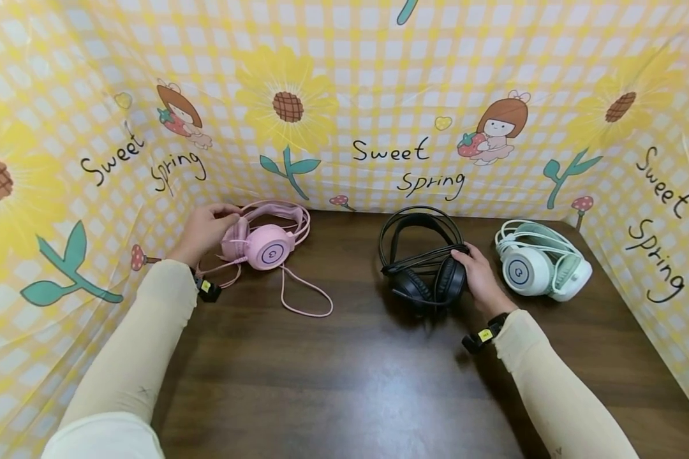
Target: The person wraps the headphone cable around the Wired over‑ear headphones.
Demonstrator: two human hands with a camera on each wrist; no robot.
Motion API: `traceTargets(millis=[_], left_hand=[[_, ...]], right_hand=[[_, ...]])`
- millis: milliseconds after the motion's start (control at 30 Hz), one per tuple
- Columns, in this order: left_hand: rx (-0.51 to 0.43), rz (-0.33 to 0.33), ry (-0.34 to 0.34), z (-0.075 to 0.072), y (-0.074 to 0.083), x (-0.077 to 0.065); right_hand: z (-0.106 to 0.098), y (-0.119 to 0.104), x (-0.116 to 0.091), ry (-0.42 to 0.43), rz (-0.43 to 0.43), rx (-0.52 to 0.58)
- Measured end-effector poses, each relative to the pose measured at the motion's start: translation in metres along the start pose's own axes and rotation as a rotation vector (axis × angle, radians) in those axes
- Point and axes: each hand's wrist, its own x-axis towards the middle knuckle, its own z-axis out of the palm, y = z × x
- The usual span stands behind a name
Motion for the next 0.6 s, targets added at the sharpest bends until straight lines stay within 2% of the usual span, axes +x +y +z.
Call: traceTargets(millis=[267, 600], left_hand=[[-0.016, -0.060, -0.026, -0.002, -0.014, 0.017], [-0.012, -0.149, -0.162, 0.001, -0.032, 0.038]], right_hand=[[-0.008, 0.005, 0.010, 0.013, -0.016, 0.001], [-0.015, 0.007, 0.025, 0.018, 0.036, 0.020]])
